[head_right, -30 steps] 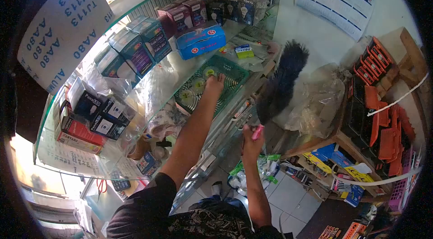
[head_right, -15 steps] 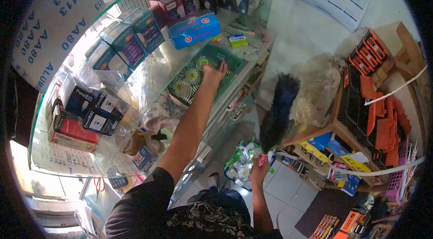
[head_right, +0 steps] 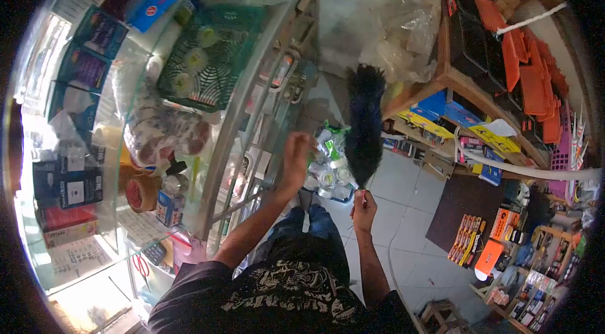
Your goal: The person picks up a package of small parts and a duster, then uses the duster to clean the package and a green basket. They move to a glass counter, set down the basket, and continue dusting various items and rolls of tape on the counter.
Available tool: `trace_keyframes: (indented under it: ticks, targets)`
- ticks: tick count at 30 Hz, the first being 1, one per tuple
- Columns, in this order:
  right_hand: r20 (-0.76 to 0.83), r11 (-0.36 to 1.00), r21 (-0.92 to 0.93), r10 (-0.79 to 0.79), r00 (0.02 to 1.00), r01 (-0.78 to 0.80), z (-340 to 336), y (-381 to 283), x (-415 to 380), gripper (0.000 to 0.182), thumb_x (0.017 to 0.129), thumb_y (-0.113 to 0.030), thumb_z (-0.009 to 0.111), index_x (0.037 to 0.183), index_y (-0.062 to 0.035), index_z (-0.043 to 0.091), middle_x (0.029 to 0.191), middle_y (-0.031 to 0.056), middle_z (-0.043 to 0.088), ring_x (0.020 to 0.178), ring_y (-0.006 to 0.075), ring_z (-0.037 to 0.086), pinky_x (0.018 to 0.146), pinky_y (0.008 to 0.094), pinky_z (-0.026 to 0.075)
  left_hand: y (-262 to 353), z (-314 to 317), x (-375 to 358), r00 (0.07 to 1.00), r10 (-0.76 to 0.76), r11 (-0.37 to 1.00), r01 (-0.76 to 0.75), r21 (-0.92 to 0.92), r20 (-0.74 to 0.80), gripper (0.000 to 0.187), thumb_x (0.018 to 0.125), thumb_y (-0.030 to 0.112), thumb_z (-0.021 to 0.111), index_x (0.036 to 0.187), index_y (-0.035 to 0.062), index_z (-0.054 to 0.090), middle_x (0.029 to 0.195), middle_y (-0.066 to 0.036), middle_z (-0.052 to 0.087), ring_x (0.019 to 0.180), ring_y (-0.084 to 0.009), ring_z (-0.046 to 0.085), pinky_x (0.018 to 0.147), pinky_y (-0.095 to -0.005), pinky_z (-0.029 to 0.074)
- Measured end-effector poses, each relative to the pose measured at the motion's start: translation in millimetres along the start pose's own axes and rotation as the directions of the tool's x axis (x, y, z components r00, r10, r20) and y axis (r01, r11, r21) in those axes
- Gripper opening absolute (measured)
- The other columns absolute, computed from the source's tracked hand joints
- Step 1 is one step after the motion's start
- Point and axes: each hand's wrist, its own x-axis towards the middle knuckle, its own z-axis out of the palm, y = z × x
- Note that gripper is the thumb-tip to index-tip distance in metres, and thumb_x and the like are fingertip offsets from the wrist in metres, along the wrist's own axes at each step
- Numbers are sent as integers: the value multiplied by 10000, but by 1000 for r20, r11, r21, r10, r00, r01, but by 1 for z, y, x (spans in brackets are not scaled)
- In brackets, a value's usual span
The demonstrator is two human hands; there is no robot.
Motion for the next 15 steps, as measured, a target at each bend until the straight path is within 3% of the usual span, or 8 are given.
trace_keyframes:
  ticks: [1,2,4,5,7,9,11,15]
  targets:
    - [-23,1000,10,29,999,-29,-5,9,-6,258,963,-278,551,877,-38,588,594,-34,468,406,37,424,361,212,338,-45,-14,-9,1000,7,990,-11,138,29,180,926,232,575,967,69,511,811,-100,594,663,-243,604,606,-359,493]
    - [-45,998,21,55,997,-54,-10,17,-11,258,957,-277,565,872,-35,593,602,-32,479,409,37,429,363,212,347,-85,-27,-14,999,-5,991,0,136,35,180,926,232,575,967,69,511,811,-100,594,663,-243,604,606,-359,493]
    - [-77,997,-21,79,994,-81,-16,19,-26,256,955,-277,569,871,-37,592,602,-33,477,408,38,424,364,212,353,-153,-50,-28,979,-79,805,-49,591,189,226,881,233,616,1025,82,528,908,-126,613,801,-316,633,680,-406,504]
    - [-97,994,-59,91,991,-97,-20,21,-33,255,953,-278,574,870,-38,591,602,-34,475,406,39,419,364,212,359,-176,-58,-35,978,-87,810,-42,585,191,226,881,233,616,1025,82,528,908,-126,613,801,-316,633,680,-406,504]
    - [-106,991,-52,116,988,-122,-32,40,-49,256,952,-283,579,871,-41,592,605,-32,475,409,39,416,363,211,358,-205,-67,-46,935,-323,472,27,881,145,284,845,237,637,1087,126,539,1026,-135,599,955,-352,607,761,-465,489]
    - [-141,983,-85,149,979,-162,-42,58,-67,308,961,-325,546,883,-29,586,563,-30,429,391,47,407,339,217,313,-224,-62,-52,943,-301,327,-35,944,139,415,809,243,666,1184,157,511,1155,-114,544,1050,-345,562,825,-494,467]
    - [-184,971,-51,220,958,-233,-48,74,-81,272,958,-292,554,881,-34,588,546,-36,426,385,42,398,339,214,313,-246,-53,-51,967,-125,251,-184,950,220,476,793,234,675,1225,146,495,1196,-117,516,1071,-349,544,839,-495,465]
    - [-203,930,-31,354,913,-367,-60,106,-104,198,940,-221,570,919,-28,601,531,-23,448,355,55,405,330,218,321,-281,-37,-22,895,-270,230,-299,926,356,599,760,231,709,1296,153,454,1286,-154,453,1149,-329,495,913,-493,434]
